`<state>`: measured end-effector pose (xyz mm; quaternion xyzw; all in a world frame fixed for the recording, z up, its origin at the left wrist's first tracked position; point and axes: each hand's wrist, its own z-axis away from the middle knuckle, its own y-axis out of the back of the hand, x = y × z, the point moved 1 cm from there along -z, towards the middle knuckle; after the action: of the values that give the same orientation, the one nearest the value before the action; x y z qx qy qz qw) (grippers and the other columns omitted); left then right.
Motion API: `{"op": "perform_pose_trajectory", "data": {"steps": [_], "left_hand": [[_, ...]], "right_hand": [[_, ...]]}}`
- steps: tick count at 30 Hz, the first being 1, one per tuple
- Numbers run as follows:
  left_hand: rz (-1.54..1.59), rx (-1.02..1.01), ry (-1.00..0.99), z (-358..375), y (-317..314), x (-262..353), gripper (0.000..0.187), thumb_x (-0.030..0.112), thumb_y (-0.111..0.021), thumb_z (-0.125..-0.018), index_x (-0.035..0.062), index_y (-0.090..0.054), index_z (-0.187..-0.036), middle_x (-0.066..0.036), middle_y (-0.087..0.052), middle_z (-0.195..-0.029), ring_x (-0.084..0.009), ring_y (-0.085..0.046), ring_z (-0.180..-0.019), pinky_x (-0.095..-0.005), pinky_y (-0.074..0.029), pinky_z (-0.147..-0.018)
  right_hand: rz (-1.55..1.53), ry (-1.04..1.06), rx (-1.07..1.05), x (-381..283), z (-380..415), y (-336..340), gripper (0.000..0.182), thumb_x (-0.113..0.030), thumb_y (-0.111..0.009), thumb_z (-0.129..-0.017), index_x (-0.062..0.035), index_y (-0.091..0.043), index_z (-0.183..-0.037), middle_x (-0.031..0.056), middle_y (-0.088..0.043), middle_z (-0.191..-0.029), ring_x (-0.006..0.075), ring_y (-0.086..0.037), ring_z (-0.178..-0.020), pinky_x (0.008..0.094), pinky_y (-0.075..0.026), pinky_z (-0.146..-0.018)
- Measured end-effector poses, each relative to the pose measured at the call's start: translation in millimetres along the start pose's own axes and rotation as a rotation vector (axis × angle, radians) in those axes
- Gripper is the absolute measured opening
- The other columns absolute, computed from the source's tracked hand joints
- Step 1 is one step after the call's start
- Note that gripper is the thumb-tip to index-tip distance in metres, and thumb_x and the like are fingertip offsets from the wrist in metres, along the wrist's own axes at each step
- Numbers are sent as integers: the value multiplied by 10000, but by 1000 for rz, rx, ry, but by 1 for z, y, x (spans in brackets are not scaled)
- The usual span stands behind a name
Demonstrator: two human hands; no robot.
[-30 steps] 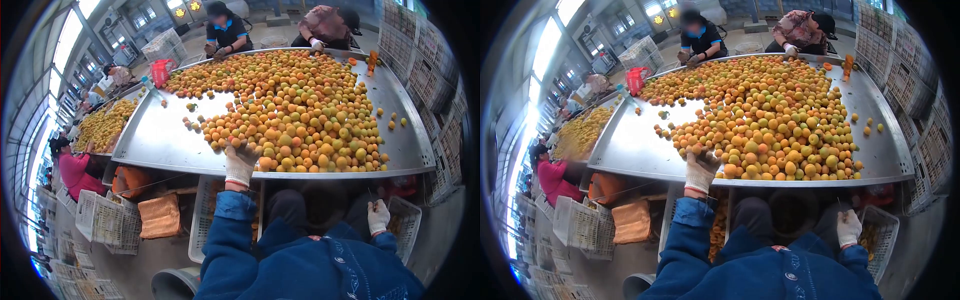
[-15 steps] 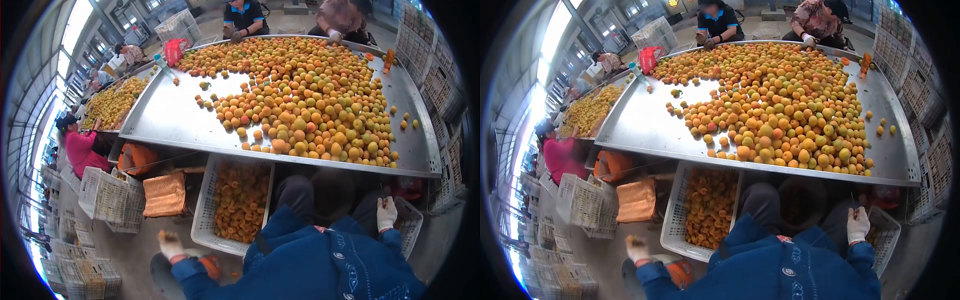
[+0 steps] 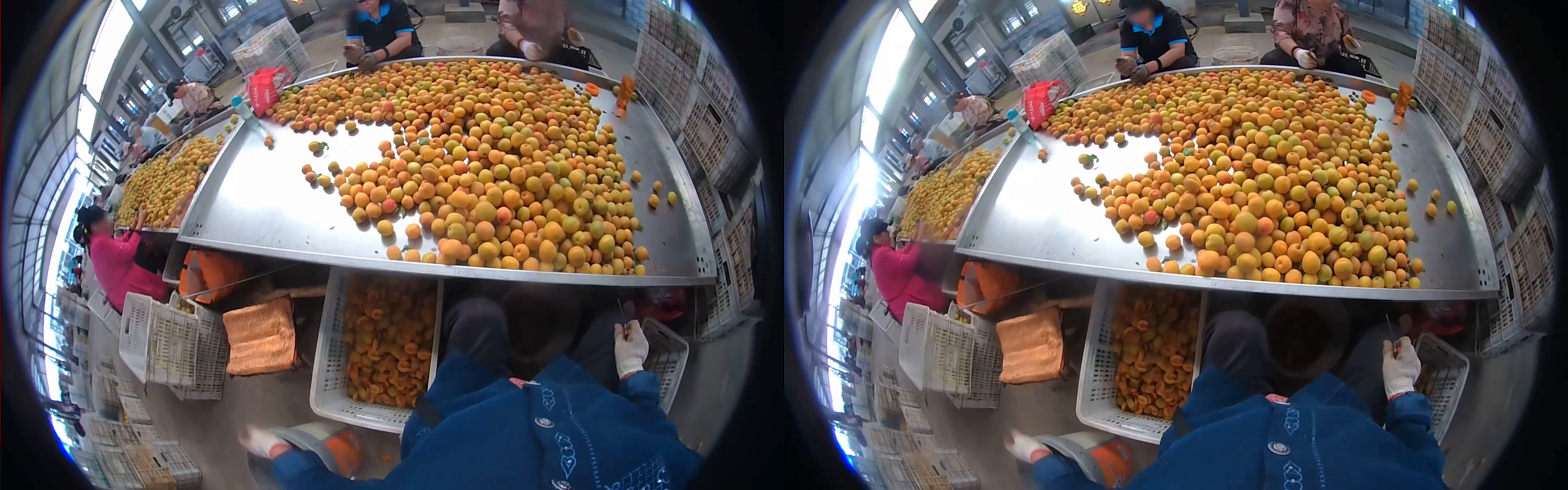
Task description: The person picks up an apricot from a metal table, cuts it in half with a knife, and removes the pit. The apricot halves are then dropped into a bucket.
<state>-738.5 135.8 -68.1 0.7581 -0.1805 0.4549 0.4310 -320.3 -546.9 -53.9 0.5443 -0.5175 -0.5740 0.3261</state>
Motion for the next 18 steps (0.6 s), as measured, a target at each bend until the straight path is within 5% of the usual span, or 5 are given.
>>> {"op": "perform_pose_trajectory", "data": {"steps": [6,8,13,15,18], "left_hand": [[421,-509,-356,61,-169,173,271,132,-604,-912,-45,-610,-1117,-118,-628,-1089,-214,-567,-1023,-326,-430,-961],[582,-691,-364,109,-224,228,263,96,-629,-887,-35,-614,-1115,-111,-643,-1074,-192,-574,-1010,-318,-445,-937],[463,-970,-667,215,-341,309,180,87,-662,-847,-10,-657,-998,-113,-684,-928,-191,-631,-882,-317,-495,-838],[220,-906,-1010,244,-369,333,212,117,-656,-827,47,-669,-1026,-165,-681,-963,-291,-657,-908,-351,-505,-847],[27,-993,-1059,268,-420,350,264,197,-658,-819,72,-671,-1051,-162,-675,-997,-347,-643,-937,-389,-497,-876]], "right_hand": [[-118,9,44,16,-1,-19,284,-193,-699,-852,-43,-470,-780,103,-480,-633,205,-473,-560,339,-420,-568],[-135,13,66,10,-2,-15,286,-224,-713,-825,-55,-499,-742,117,-506,-617,306,-528,-566,388,-428,-553],[-117,33,92,4,-4,-19,313,-181,-711,-820,-51,-450,-708,102,-414,-589,264,-439,-516,367,-386,-517],[-117,31,81,-1,-7,-19,312,-172,-711,-818,-49,-446,-709,104,-406,-589,260,-432,-509,364,-381,-510],[-64,14,87,-12,-14,-15,302,-144,-704,-820,-45,-443,-706,103,-385,-579,261,-409,-491,363,-369,-495]]}}
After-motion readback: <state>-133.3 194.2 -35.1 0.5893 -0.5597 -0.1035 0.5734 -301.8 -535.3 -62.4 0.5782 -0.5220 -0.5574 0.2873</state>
